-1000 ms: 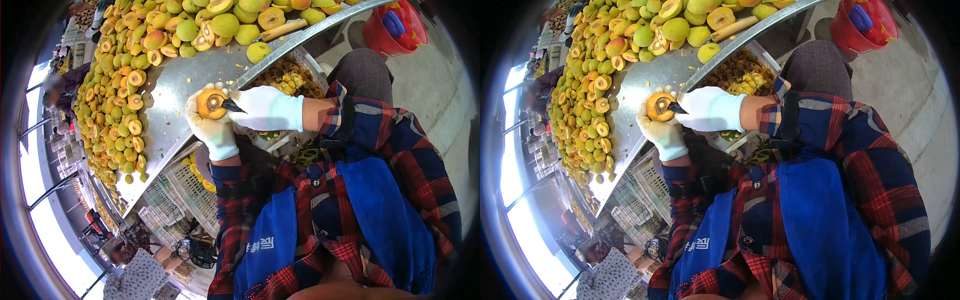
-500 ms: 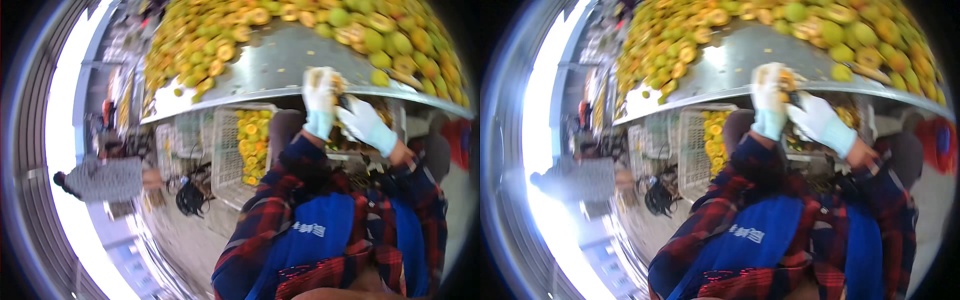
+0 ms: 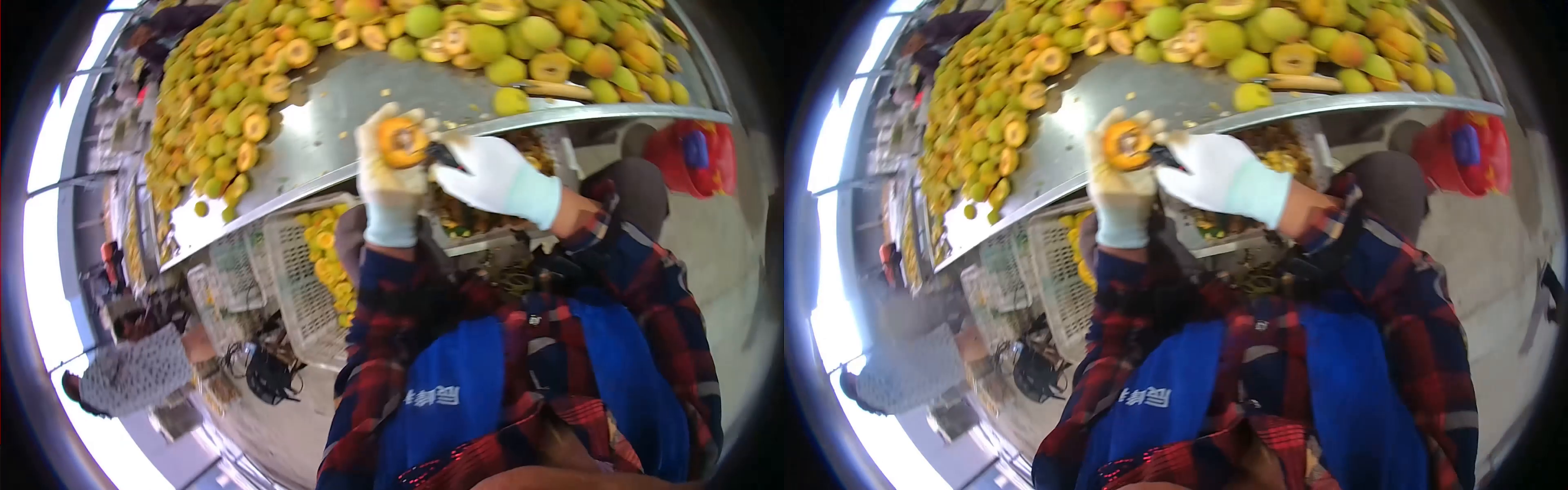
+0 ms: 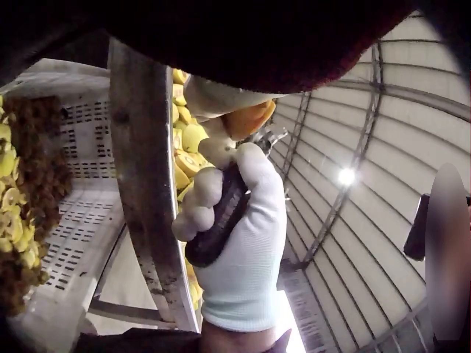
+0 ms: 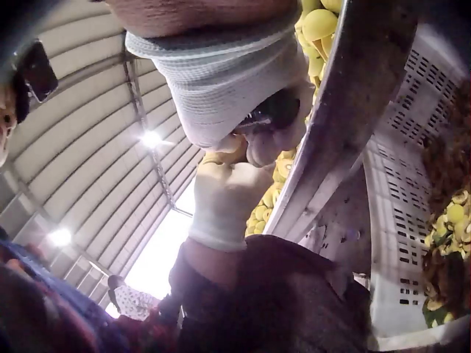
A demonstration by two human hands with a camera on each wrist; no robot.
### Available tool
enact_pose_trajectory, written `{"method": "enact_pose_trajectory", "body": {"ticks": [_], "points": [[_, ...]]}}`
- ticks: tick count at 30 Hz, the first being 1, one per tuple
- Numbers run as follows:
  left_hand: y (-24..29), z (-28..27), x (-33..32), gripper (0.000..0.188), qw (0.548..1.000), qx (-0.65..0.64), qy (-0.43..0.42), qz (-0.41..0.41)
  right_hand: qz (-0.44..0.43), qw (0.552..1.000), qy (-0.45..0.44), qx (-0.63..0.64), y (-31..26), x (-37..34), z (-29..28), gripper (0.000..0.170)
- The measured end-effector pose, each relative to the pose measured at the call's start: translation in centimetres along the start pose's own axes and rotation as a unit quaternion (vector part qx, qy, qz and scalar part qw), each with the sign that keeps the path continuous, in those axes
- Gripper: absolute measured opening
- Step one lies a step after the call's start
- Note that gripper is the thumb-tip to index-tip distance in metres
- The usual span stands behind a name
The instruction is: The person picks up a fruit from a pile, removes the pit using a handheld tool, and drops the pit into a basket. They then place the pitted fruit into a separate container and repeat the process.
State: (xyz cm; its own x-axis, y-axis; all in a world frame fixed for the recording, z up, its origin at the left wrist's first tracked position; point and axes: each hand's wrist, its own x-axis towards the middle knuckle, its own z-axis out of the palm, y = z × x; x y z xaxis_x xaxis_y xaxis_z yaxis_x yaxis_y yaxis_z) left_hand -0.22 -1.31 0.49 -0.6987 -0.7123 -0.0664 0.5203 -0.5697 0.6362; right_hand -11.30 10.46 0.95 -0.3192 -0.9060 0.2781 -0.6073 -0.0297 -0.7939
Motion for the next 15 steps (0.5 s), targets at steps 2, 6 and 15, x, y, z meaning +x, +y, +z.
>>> {"method": "enact_pose_trajectory", "body": {"ticks": [2, 6, 15], "points": [[0.2, -0.1, -0.1, 0.058, 0.996, 0.090, 0.017, 0.010, 0.023, 0.996, -0.057, -0.059, -0.3, 0.0, -0.6, 0.036], [0.1, -0.3, -0.2, 0.060, 0.997, 0.081, -0.021, 0.001, 0.053, 0.991, -0.102, -0.066, -1.4, 0.5, -1.5, 0.038], [-0.5, 0.2, -0.4, 0.060, 0.962, 0.264, 0.048, 0.046, 0.043, 0.976, -0.192, -0.098, 0.6, 0.5, -0.5, 0.035]]}}
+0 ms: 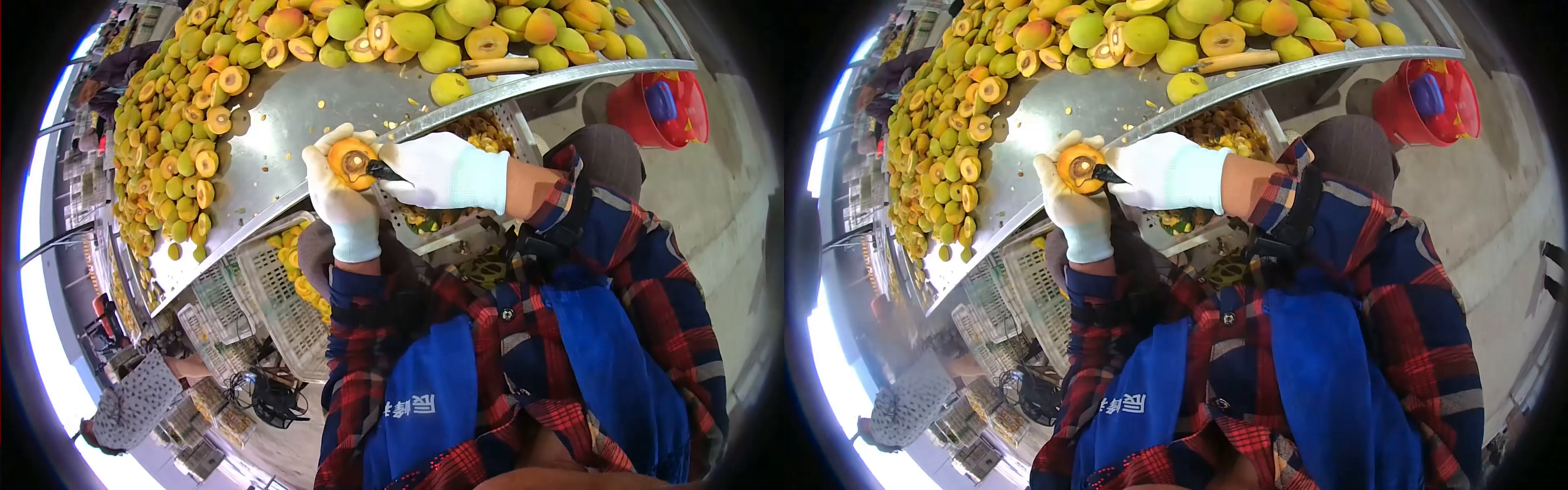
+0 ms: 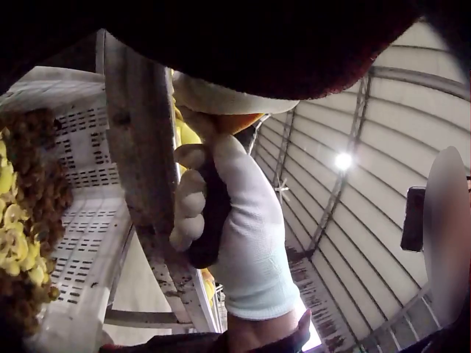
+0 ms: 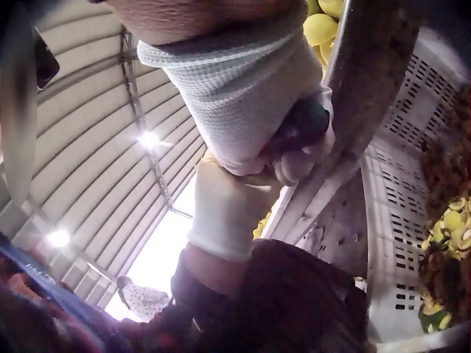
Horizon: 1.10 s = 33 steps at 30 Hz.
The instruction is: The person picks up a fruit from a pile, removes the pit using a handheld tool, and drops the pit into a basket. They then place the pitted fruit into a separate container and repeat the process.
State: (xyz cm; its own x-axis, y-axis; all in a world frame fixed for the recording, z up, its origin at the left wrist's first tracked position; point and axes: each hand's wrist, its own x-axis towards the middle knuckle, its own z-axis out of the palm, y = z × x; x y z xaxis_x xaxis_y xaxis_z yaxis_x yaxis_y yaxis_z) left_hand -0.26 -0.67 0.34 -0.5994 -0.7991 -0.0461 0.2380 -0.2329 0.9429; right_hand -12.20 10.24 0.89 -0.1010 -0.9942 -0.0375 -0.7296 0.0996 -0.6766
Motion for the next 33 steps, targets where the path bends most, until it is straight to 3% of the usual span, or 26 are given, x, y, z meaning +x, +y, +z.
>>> {"method": "enact_pose_trajectory", "body": {"ticks": [4, 6, 7, 9, 13, 15, 17, 20, 22, 23, 26, 29, 31, 33], "points": [[0.0, -0.2, 0.1, 0.056, 0.996, 0.084, 0.008, 0.012, -0.033, 0.999, -0.005, -0.024, 0.3, 0.0, -0.7, 0.033], [0.5, 0.3, -0.1, 0.051, 0.974, 0.221, 0.002, 0.047, -0.020, 0.998, -0.023, -0.048, 0.2, 0.0, -1.2, 0.030], [0.8, 0.6, -0.3, 0.051, 0.974, 0.221, 0.001, 0.044, -0.018, 0.999, -0.023, -0.046, 0.6, -0.2, -0.9, 0.030], [1.4, 1.1, -0.5, 0.049, 0.978, 0.209, 0.004, -0.005, -0.100, 0.989, 0.075, -0.075, 1.6, -0.4, -0.5, 0.031], [1.5, 0.6, -0.5, 0.043, 0.974, 0.226, -0.028, -0.004, -0.087, 0.991, 0.026, -0.103, 2.2, -0.5, -0.7, 0.025], [2.3, 0.2, -0.3, 0.045, 0.956, 0.240, -0.099, -0.134, -0.071, 0.989, -0.021, -0.130, 2.4, -0.6, -1.2, 0.024], [1.8, -0.3, -0.1, 0.048, 0.947, 0.264, -0.111, -0.147, -0.081, 0.986, -0.012, -0.142, 3.1, -0.9, -0.2, 0.024], [1.4, -0.1, 0.0, 0.047, 0.966, 0.188, -0.122, -0.132, -0.121, 0.990, 0.053, -0.041, 2.7, -1.2, 0.2, 0.027], [0.2, -0.1, 0.1, 0.046, 0.979, 0.191, -0.070, 0.027, -0.080, 0.997, -0.003, 0.024, 2.0, -1.0, 0.1, 0.030], [0.2, -0.1, 0.1, 0.046, 0.978, 0.192, -0.072, 0.029, -0.066, 0.997, -0.019, 0.043, 1.8, -1.0, -0.1, 0.030], [0.5, 0.4, -0.5, 0.044, 0.979, 0.196, -0.051, 0.031, -0.085, 0.995, 0.023, -0.045, 2.0, -0.9, -0.1, 0.028], [1.4, 0.1, -0.7, 0.044, 0.961, 0.254, -0.110, -0.010, -0.086, 0.991, -0.028, -0.103, 2.6, -1.1, -0.9, 0.022], [1.6, -0.7, -0.4, 0.044, 0.928, 0.303, -0.171, -0.135, -0.111, 0.989, 0.011, -0.097, 2.8, -1.8, -0.8, 0.020], [1.2, -1.1, -0.2, 0.047, 0.922, 0.315, -0.159, -0.162, -0.105, 0.990, -0.013, -0.091, 3.1, -1.9, -0.3, 0.017]]}}
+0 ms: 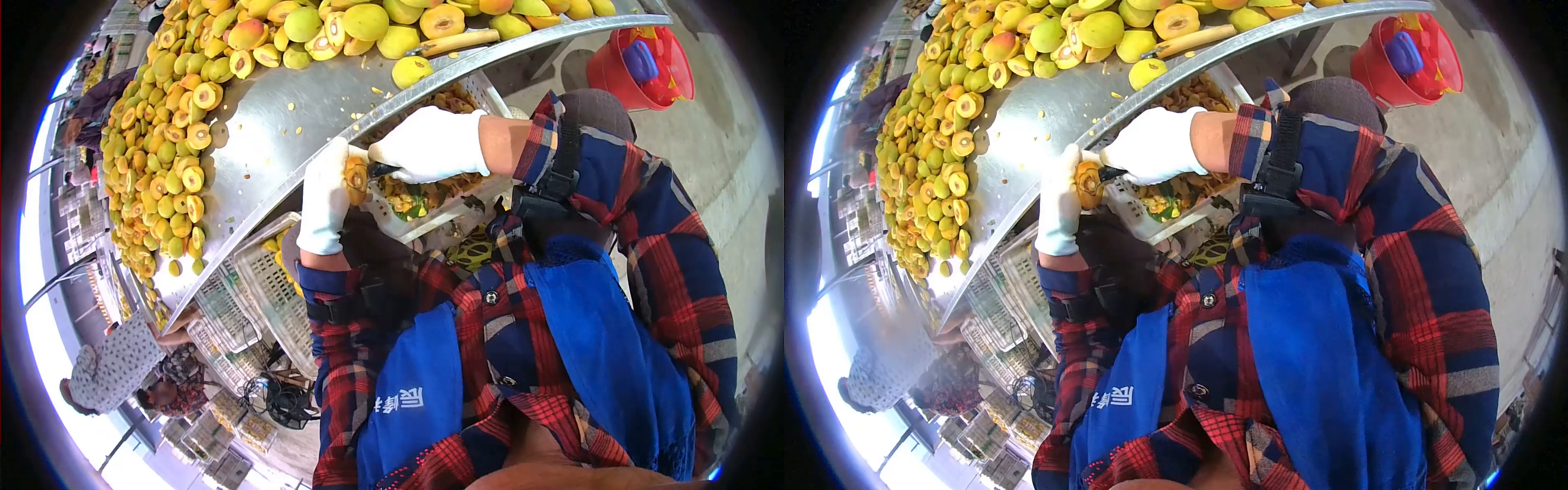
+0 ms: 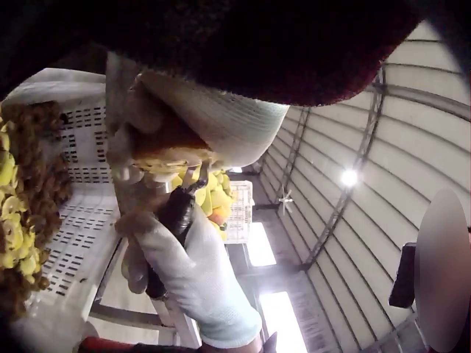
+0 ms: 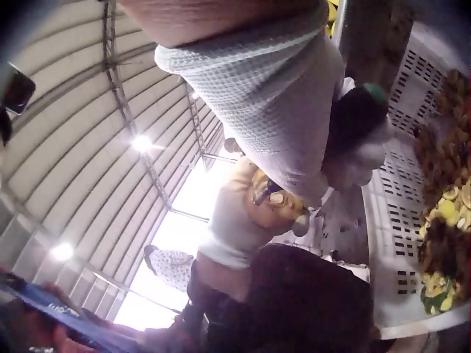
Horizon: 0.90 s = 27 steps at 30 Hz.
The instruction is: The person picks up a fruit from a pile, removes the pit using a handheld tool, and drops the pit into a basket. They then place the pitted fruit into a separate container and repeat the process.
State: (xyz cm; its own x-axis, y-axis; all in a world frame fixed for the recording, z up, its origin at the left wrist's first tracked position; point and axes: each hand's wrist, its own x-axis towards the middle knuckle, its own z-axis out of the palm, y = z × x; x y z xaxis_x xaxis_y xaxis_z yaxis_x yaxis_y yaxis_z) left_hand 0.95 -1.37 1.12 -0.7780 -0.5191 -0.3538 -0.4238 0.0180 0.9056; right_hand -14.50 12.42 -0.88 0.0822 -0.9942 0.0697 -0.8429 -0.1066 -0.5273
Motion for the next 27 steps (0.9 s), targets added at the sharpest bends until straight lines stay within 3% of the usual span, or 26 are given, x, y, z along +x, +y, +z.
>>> {"method": "enact_pose_trajectory", "body": {"ticks": [2, 3, 4, 5, 6, 8, 10, 13, 15, 16, 18, 20, 22, 23, 24, 25, 26, 27], "points": [[-0.1, -0.5, 0.1, 0.050, 0.998, 0.023, -0.050, -0.011, 0.011, 1.000, -0.017, -0.005, -0.2, 0.2, 0.2, 0.018], [0.2, -0.1, -0.1, 0.050, 0.998, 0.024, -0.050, -0.009, 0.043, 0.988, -0.099, 0.113, -0.3, 0.4, 0.0, 0.018], [0.8, 0.6, -0.4, 0.053, 0.996, -0.092, -0.001, -0.013, 0.075, 0.955, -0.176, 0.228, -0.5, 0.7, -0.2, 0.019], [1.3, 0.8, -0.6, 0.057, 0.977, -0.206, 0.047, -0.015, 0.139, 0.874, -0.181, 0.429, -0.6, 0.4, -0.1, 0.022], [0.4, -0.2, -0.5, 0.064, 0.978, -0.208, 0.010, 0.011, 0.136, 0.877, -0.177, 0.425, -1.4, 0.4, -0.7, 0.022], [0.6, 1.2, -0.9, 0.059, 0.958, -0.266, 0.081, 0.071, 0.222, 0.811, -0.098, 0.533, -3.0, 0.3, -1.9, 0.022], [0.4, 2.2, -0.5, 0.036, 0.956, -0.064, 0.209, 0.195, 0.218, 0.742, -0.100, 0.626, -3.2, 0.6, -1.2, 0.023], [0.4, 3.3, -0.4, 0.033, 0.932, -0.022, 0.271, 0.242, 0.219, 0.744, -0.061, 0.628, -4.3, 0.9, -0.8, 0.024], [0.3, 3.1, -0.4, 0.031, 0.911, 0.043, 0.299, 0.279, 0.210, 0.784, -0.097, 0.577, -4.2, 0.9, -1.5, 0.026], [0.4, 2.7, -0.6, 0.031, 0.913, 0.046, 0.296, 0.279, 0.211, 0.782, -0.094, 0.580, -3.8, 1.1, -1.7, 0.026], [0.7, 1.1, -0.8, 0.031, 0.976, -0.093, 0.128, 0.151, 0.135, 0.909, -0.164, 0.358, -2.7, 1.4, -2.1, 0.027], [0.9, 0.4, -0.7, 0.037, 0.987, -0.052, 0.093, 0.118, 0.138, 0.908, -0.165, 0.359, -2.8, 0.7, -2.7, 0.027], [1.9, 0.4, -0.7, 0.053, 0.984, -0.171, 0.047, 0.009, 0.181, 0.834, -0.169, 0.494, -2.5, 0.8, -1.4, 0.023], [2.0, 0.2, -0.6, 0.056, 0.979, -0.199, 0.041, -0.007, 0.180, 0.835, -0.169, 0.492, -2.5, 0.8, -1.0, 0.023], [2.1, 0.5, -0.5, 0.056, 0.979, -0.197, 0.042, -0.004, 0.185, 0.795, -0.142, 0.560, -2.5, 0.9, -0.5, 0.022], [2.2, 1.5, -0.5, 0.054, 0.960, -0.258, 0.102, 0.047, 0.190, 0.749, -0.113, 0.625, -2.6, 1.0, -0.2, 0.020], [2.3, 2.5, -0.3, 0.053, 0.929, -0.316, 0.162, 0.098, 0.188, 0.750, -0.111, 0.624, -2.8, 1.2, 0.2, 0.020], [1.6, 3.3, 0.4, 0.048, 0.926, -0.180, 0.243, 0.228, 0.191, 0.777, -0.077, 0.595, -3.3, 1.4, 0.3, 0.020]]}}
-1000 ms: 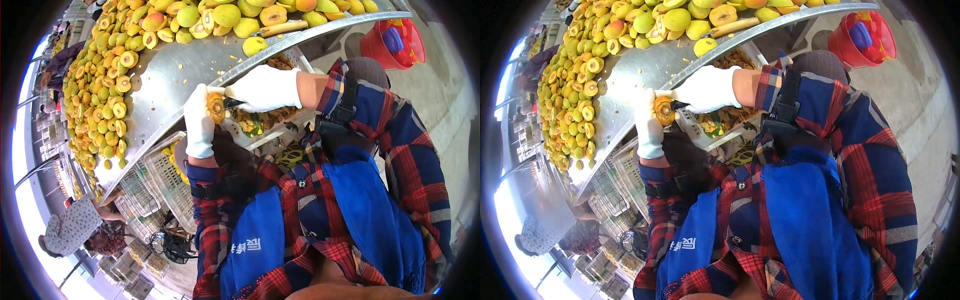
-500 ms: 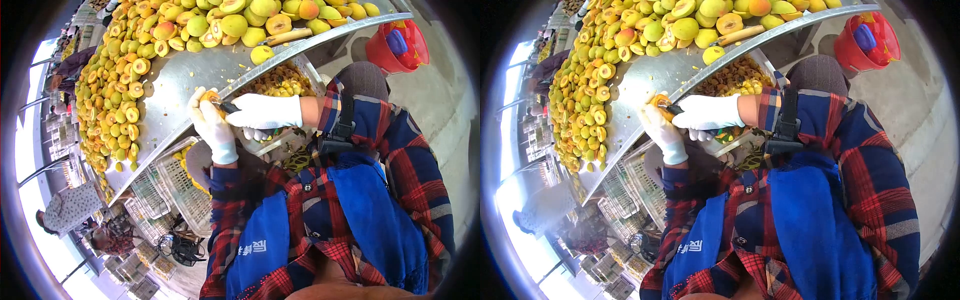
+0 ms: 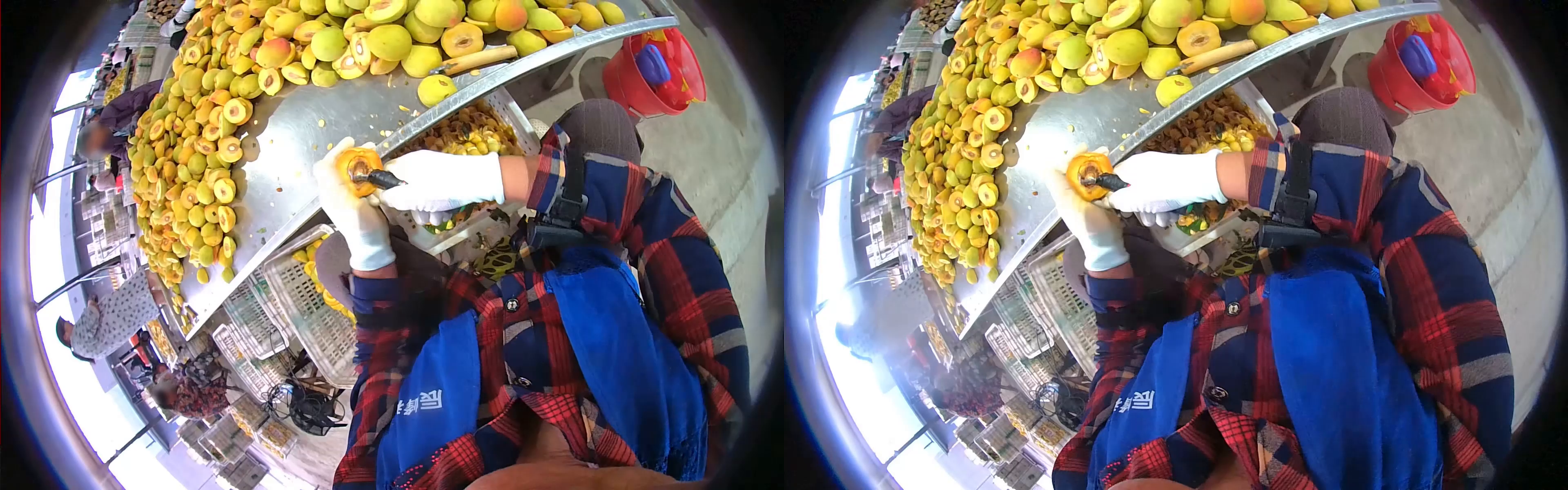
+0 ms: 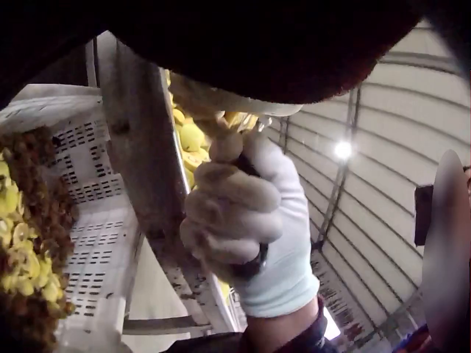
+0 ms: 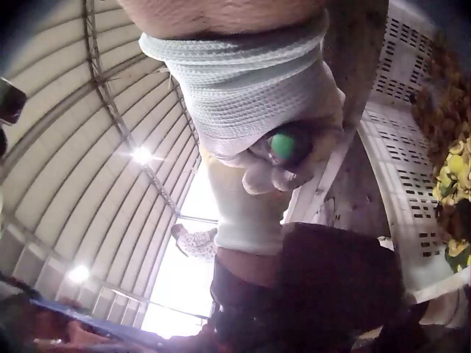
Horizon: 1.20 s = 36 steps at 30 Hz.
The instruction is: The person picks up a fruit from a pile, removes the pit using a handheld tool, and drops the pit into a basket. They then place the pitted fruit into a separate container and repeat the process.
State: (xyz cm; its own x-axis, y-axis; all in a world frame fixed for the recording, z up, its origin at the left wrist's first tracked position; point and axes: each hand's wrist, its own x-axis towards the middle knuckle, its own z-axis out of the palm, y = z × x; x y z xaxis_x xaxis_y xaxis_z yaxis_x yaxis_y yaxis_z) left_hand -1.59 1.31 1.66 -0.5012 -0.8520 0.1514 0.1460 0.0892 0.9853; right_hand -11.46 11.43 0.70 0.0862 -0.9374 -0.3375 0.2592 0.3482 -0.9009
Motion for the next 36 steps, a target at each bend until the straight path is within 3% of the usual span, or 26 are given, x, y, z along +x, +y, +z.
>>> {"method": "enact_pose_trajectory", "body": {"ticks": [1, 3, 5, 6, 9, 13, 15, 17, 21, 23, 26, 28, 29, 30, 31, 32, 33, 34, 36], "points": [[-0.3, -0.5, 0.1, 0.048, 1.000, 0.000, 0.000, 0.000, -0.020, 0.999, 0.036, -0.031, 0.0, 0.0, 0.5, 0.021], [-0.5, -1.4, -0.1, 0.043, 0.999, 0.031, -0.022, -0.027, -0.009, 1.000, 0.011, -0.019, -0.6, -0.5, 0.5, 0.025], [-0.3, -1.8, 0.0, 0.044, 0.999, 0.032, -0.027, -0.024, 0.069, 0.994, -0.090, -0.013, -1.9, -0.8, -0.4, 0.031], [-0.1, -2.1, 0.0, 0.044, 0.997, 0.053, -0.045, -0.021, 0.053, 0.987, -0.148, -0.007, -2.6, -1.3, -1.2, 0.035], [0.3, -1.8, 0.0, 0.045, 0.995, 0.088, -0.052, 0.005, 0.035, 0.985, -0.162, -0.037, -2.7, -1.3, -1.4, 0.037], [0.1, -1.5, -0.3, 0.045, 0.986, 0.154, -0.028, 0.056, 0.004, 0.996, -0.079, -0.038, -0.4, -0.9, 0.4, 0.039], [0.1, -1.7, -0.6, 0.045, 0.990, 0.133, -0.039, 0.032, -0.027, 0.994, -0.100, -0.015, -0.1, -0.9, -0.1, 0.038], [0.2, -1.9, -0.7, 0.045, 0.992, 0.113, -0.054, 0.011, 0.018, 0.987, -0.158, 0.017, -0.5, -1.4, -0.6, 0.037], [-0.2, -2.4, -0.2, 0.046, 0.974, 0.172, -0.148, 0.015, 0.051, 0.993, -0.088, -0.053, 0.6, -1.3, -0.5, 0.035], [0.5, -2.2, -0.3, 0.047, 0.967, 0.179, -0.181, 0.006, 0.034, 0.997, -0.074, 0.004, 1.1, -2.3, 0.0, 0.032], [1.8, -1.2, -0.5, 0.044, 0.971, -0.008, -0.188, -0.146, 0.020, 0.995, -0.077, 0.066, 0.6, -3.6, -0.1, 0.032], [1.5, -1.2, -1.0, 0.043, 0.969, -0.010, -0.179, -0.171, 0.005, 0.991, -0.099, 0.086, 0.6, -4.0, 0.1, 0.036], [1.3, -1.1, -0.6, 0.042, 0.966, -0.012, -0.175, -0.190, -0.001, 0.998, -0.052, 0.042, 0.1, -4.6, 0.9, 0.034], [0.7, -0.4, -0.7, 0.039, 0.976, -0.048, -0.137, -0.162, 0.000, 0.986, -0.092, 0.141, 1.5, -3.8, 1.3, 0.032], [0.7, 0.0, -0.9, 0.039, 0.986, -0.044, -0.099, -0.129, -0.121, 0.988, -0.056, 0.080, 1.9, -4.1, 1.7, 0.032], [1.0, 0.7, -1.3, 0.037, 0.992, -0.037, -0.064, -0.106, -0.087, 0.992, -0.011, 0.092, 1.8, -4.4, 2.2, 0.034], [1.2, 1.2, -2.0, 0.034, 0.993, -0.051, -0.018, -0.109, -0.018, 0.998, -0.026, 0.060, 0.3, -4.9, 1.9, 0.036], [1.1, 1.1, -2.1, 0.029, 0.997, 0.001, -0.010, -0.074, -0.055, 0.995, -0.079, 0.015, -0.8, -5.8, 1.2, 0.035], [0.7, 1.1, -2.5, 0.029, 0.998, 0.052, -0.032, 0.031, -0.024, 0.987, -0.132, 0.085, -0.1, -5.2, 0.2, 0.035]]}}
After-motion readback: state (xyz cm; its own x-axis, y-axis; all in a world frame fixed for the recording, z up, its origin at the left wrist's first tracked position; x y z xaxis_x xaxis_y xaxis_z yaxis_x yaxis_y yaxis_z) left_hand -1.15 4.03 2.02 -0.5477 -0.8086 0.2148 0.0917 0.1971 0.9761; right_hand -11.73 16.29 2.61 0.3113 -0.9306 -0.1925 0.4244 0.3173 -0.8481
